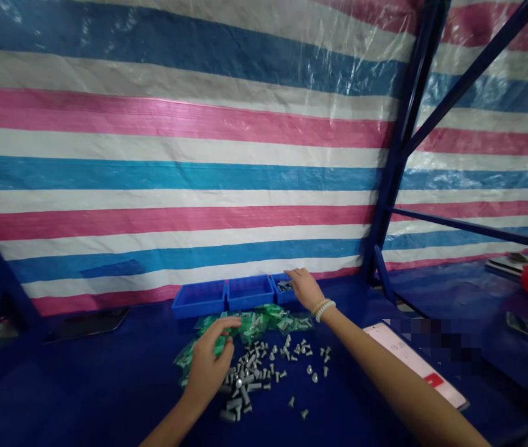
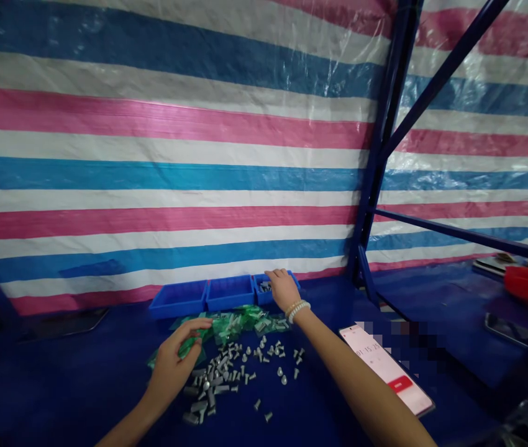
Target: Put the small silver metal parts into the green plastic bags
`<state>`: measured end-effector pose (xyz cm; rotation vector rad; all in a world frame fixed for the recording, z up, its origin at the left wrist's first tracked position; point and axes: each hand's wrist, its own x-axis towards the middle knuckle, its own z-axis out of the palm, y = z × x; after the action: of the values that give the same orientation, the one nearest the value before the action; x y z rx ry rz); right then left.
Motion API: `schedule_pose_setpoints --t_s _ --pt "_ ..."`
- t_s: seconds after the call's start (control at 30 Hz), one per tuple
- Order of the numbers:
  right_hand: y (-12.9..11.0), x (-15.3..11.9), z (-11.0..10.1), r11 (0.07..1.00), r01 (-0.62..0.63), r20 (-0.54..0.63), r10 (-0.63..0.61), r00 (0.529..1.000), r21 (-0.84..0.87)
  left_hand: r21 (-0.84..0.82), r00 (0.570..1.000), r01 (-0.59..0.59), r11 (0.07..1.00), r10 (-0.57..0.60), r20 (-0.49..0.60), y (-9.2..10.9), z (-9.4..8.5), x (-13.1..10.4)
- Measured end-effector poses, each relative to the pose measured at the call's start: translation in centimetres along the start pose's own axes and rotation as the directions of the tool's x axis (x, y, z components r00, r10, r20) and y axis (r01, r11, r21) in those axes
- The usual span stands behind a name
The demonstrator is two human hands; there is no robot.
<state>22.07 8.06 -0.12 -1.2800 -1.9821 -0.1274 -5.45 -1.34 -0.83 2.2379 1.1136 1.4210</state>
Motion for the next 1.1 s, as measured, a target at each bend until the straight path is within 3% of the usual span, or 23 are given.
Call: schedule_pose_setpoints --t_s 0.13,0.3,0.5,0.93,1.1 --pt "-3.3 -2.5 0.7 0.990 0.130 0.152 -0.136 0.979 0.047 -0.006 1.000 0.009 1.000 -0.009 -0.006 0.4 -0.1 0.1" --pt "-8.2 -5.0 1.2 0.939 0.311 0.330 -0.343 0.879 0.149 -0.025 1.000 0.015 1.000 -0.015 -0.001 0.8 -0.1 0.0" --pt "-9.8 -5.2 2.5 0.929 0.341 0.440 -0.369 0.819 0.144 -0.028 1.000 0.021 0.999 -0.021 -0.008 0.8 0.1 -0.2" --pt "-9.8 -5.9 2.1 0.962 0.272 0.483 -0.239 0.842 0.002 -0.046 0.999 0.031 0.998 -0.029 0.034 1.6 0.5 -0.5" --pt "-9.5 -6.6 2.2 0.975 0.143 0.356 -0.196 0.914 0.170 -0.054 0.998 0.048 0.997 -0.045 0.054 1.7 0.8 -0.7"
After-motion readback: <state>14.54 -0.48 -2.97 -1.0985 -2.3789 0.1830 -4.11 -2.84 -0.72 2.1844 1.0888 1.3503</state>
